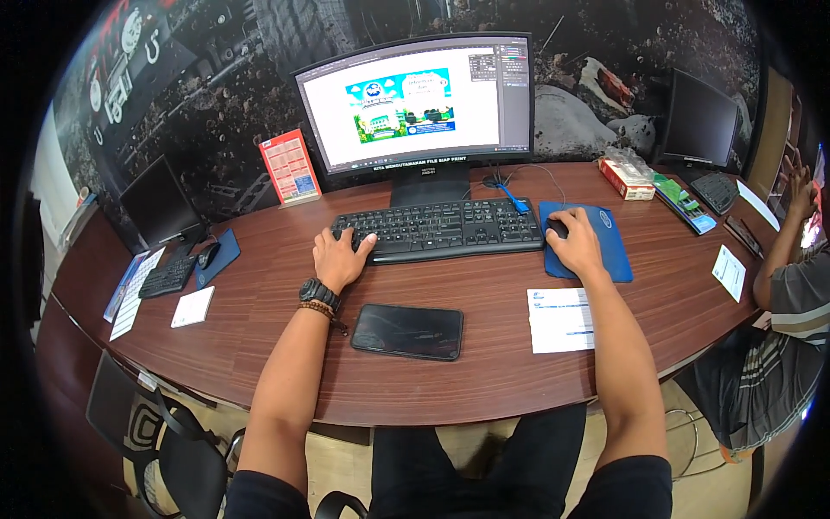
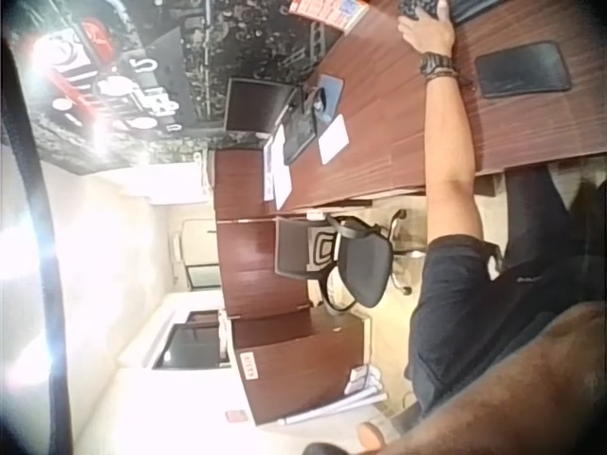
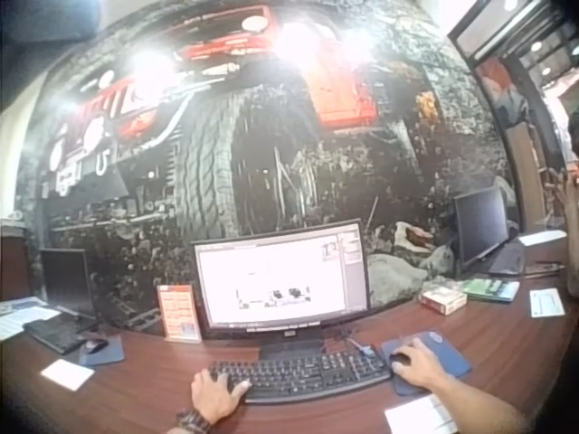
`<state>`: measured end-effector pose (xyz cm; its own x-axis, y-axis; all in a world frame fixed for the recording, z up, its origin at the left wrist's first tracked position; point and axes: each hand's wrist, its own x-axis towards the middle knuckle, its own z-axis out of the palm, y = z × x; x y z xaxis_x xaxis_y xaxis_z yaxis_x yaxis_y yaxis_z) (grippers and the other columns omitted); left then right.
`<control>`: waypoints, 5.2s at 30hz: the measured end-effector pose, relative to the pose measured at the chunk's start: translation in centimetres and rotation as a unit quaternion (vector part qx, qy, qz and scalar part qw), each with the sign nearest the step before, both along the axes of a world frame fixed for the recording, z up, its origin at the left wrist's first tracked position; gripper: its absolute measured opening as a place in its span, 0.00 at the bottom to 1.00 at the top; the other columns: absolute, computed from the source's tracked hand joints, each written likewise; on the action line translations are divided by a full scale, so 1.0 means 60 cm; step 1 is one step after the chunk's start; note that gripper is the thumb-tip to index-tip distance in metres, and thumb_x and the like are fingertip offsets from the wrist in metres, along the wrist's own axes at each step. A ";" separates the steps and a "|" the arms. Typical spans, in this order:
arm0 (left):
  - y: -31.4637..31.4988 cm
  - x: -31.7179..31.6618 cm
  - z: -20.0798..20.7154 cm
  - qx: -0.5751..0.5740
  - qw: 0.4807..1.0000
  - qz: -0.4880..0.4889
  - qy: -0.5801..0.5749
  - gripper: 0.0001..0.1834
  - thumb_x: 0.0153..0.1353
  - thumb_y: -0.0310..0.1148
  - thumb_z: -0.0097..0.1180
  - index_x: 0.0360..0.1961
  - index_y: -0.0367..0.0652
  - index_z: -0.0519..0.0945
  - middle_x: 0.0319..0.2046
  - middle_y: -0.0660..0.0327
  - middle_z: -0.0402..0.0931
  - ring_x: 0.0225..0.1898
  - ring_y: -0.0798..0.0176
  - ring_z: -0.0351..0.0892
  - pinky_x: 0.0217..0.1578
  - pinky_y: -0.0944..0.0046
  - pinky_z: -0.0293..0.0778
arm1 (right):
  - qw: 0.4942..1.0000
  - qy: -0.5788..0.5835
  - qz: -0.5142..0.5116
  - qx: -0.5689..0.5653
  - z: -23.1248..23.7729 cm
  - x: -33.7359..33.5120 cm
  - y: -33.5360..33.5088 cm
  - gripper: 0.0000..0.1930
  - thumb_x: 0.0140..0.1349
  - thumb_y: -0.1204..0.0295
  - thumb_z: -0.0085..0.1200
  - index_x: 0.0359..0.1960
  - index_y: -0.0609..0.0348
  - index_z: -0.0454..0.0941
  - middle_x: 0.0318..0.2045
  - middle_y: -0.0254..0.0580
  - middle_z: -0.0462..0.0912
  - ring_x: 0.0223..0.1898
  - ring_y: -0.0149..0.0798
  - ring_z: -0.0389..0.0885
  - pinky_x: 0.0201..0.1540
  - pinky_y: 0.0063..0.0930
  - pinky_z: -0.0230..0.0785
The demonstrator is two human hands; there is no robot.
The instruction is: The recorder uses a mouse and keyboard to manipulate graphic design software on a computer screen.
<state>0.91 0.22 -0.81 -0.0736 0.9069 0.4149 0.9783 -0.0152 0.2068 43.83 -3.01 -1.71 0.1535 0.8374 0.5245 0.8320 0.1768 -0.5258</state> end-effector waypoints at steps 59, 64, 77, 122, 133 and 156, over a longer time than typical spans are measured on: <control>0.009 0.000 -0.006 0.001 1.000 0.014 -0.013 0.41 0.65 0.68 0.42 0.59 0.42 0.78 0.59 0.40 0.66 0.61 0.41 0.62 0.60 0.46 0.60 | 1.000 -0.003 0.012 0.017 -0.001 -0.001 0.001 0.17 0.57 0.68 0.59 0.49 0.56 0.82 0.50 0.45 0.76 0.53 0.51 0.78 0.56 0.40 0.70; 0.006 0.005 0.006 -0.033 0.999 0.017 -0.031 0.42 0.64 0.70 0.42 0.60 0.43 0.77 0.64 0.37 0.60 0.63 0.38 0.59 0.62 0.44 0.58 | 1.000 -0.001 0.016 0.019 -0.003 -0.003 -0.001 0.18 0.58 0.69 0.59 0.50 0.58 0.81 0.50 0.46 0.76 0.54 0.50 0.77 0.58 0.38 0.69; 0.001 -0.026 0.010 -0.138 0.987 -0.005 -0.084 0.64 0.48 0.78 0.55 0.75 0.45 0.53 0.68 0.28 0.50 0.71 0.29 0.50 0.68 0.38 0.51 | 1.000 -0.012 -0.003 0.024 -0.005 -0.003 0.002 0.18 0.57 0.66 0.58 0.49 0.58 0.82 0.50 0.52 0.76 0.54 0.55 0.77 0.57 0.42 0.70; 0.001 -0.023 0.006 -0.135 0.989 0.007 -0.057 0.62 0.50 0.78 0.53 0.74 0.43 0.55 0.68 0.30 0.52 0.70 0.29 0.53 0.67 0.37 0.53 | 0.998 -0.013 -0.052 0.029 -0.007 0.003 -0.004 0.19 0.53 0.66 0.58 0.47 0.58 0.82 0.50 0.50 0.77 0.50 0.55 0.79 0.55 0.44 0.72; 0.002 -0.020 0.006 -0.125 0.991 0.012 -0.050 0.61 0.50 0.77 0.54 0.74 0.43 0.56 0.68 0.31 0.54 0.69 0.29 0.54 0.66 0.37 0.53 | 0.997 -0.008 -0.063 0.042 -0.010 0.007 0.000 0.18 0.53 0.67 0.59 0.46 0.59 0.83 0.50 0.53 0.76 0.50 0.56 0.79 0.55 0.44 0.73; 0.004 -0.021 0.004 -0.124 0.991 0.015 -0.052 0.62 0.50 0.77 0.54 0.74 0.43 0.56 0.68 0.32 0.54 0.69 0.30 0.55 0.66 0.37 0.53 | 0.995 0.003 -0.028 0.097 -0.013 0.011 0.001 0.19 0.55 0.66 0.60 0.49 0.57 0.82 0.51 0.51 0.75 0.51 0.57 0.78 0.56 0.44 0.72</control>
<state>-0.32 0.46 -0.57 -0.1326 0.9769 0.1677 0.9505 0.0773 0.3009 44.52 -2.98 -2.47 0.2001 0.7113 0.6738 0.8405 0.2288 -0.4912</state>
